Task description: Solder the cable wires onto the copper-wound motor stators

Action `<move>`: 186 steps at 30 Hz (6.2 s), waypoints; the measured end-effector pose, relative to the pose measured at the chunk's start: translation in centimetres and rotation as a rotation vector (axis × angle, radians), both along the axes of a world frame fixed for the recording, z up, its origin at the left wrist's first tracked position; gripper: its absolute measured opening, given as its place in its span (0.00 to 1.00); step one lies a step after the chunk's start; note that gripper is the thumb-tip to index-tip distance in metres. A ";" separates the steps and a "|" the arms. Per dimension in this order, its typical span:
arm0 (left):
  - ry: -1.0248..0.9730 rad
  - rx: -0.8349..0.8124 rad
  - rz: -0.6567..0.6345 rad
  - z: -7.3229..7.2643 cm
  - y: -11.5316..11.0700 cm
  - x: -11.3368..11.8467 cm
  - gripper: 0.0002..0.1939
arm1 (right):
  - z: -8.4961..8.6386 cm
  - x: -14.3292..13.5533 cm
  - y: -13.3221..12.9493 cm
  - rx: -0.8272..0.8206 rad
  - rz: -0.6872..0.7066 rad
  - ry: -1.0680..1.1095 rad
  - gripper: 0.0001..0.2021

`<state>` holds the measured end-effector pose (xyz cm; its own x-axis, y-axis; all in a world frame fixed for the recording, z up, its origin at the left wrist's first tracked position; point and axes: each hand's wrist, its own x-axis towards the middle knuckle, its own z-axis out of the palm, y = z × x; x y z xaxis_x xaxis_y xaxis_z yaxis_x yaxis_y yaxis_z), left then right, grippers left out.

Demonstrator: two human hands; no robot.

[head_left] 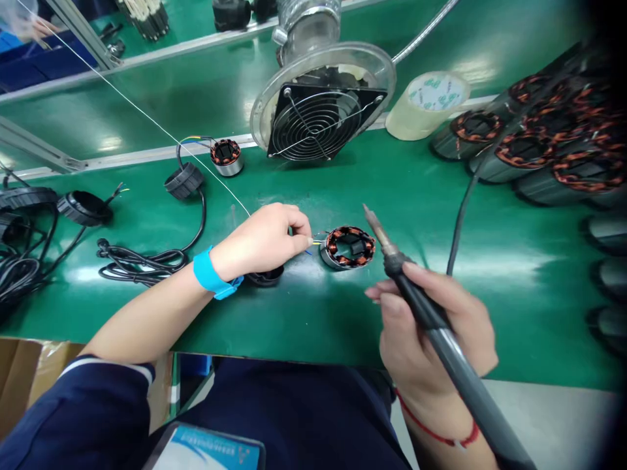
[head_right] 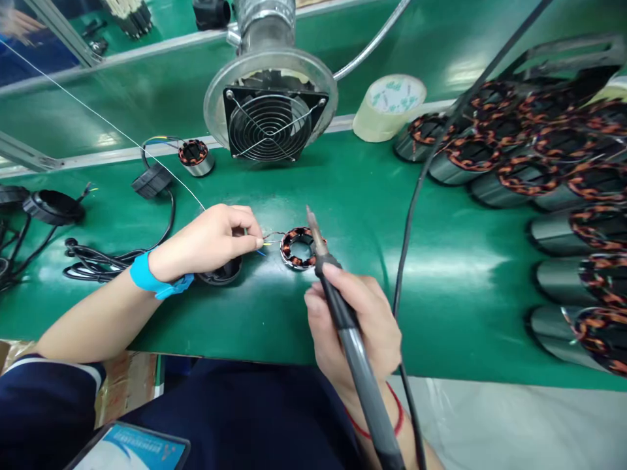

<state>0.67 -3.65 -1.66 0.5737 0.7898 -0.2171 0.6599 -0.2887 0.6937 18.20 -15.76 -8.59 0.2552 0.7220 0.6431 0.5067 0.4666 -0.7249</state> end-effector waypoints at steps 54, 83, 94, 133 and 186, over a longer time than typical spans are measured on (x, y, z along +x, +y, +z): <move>-0.052 -0.026 0.008 -0.3 0.5 -0.3 0.08 | 2.1 0.5 4.3 -0.328 0.164 -0.138 0.14; 0.021 0.259 -0.026 -0.7 0.3 0.1 0.08 | 0.3 0.5 0.4 -0.185 -0.077 -0.029 0.16; 0.048 0.283 -0.047 -0.5 0.5 0.3 0.09 | -0.8 -0.2 0.4 -0.045 -0.027 0.081 0.11; -0.034 0.176 -0.033 -0.7 1.1 -0.1 0.08 | 1.4 -1.3 4.2 -0.365 0.086 -0.125 0.18; 0.081 0.271 -0.060 -0.4 -1.3 0.1 0.11 | 1.6 -0.1 4.3 -0.227 -0.010 -0.140 0.19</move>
